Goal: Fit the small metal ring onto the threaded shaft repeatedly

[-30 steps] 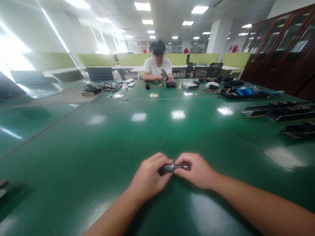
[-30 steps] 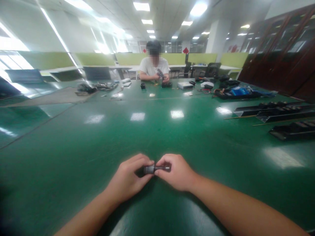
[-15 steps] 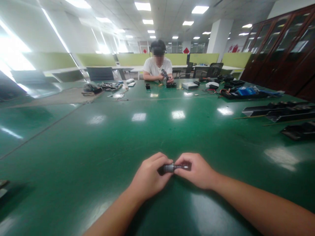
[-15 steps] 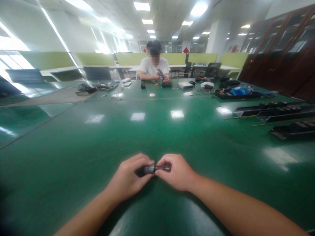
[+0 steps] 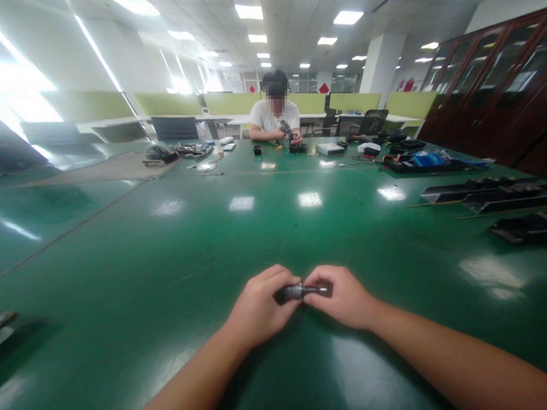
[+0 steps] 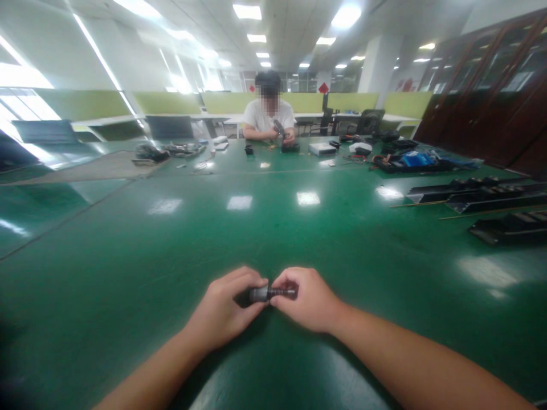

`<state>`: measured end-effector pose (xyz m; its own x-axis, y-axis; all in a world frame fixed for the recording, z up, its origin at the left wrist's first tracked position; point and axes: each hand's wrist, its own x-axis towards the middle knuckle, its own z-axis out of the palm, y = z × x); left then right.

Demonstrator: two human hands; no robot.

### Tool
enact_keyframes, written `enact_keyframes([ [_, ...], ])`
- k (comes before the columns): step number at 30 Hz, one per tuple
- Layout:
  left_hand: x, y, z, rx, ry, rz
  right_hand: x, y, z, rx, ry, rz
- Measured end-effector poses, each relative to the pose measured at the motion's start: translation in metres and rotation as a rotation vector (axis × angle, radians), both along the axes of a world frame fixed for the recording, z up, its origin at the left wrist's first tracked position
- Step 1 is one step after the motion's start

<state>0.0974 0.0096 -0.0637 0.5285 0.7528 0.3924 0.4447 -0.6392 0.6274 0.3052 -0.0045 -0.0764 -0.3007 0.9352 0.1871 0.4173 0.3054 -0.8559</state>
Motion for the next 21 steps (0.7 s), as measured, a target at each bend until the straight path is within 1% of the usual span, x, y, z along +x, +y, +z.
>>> enact_keyframes([
  [5, -0.0016, 0.0019, 0.0011, 0.029, -0.020, 0.006, 0.0005, -0.0002, 0.0031, 0.007, 0.021, 0.020],
  [14, -0.0017, 0.0026, 0.0008, 0.056, -0.018, 0.002, 0.0013, 0.0010, 0.0004, -0.008, 0.022, 0.004],
  [21, -0.0010, 0.0024, 0.0011, 0.042, -0.016, 0.006, 0.0012, 0.0012, 0.0019, -0.002, 0.022, 0.008],
])
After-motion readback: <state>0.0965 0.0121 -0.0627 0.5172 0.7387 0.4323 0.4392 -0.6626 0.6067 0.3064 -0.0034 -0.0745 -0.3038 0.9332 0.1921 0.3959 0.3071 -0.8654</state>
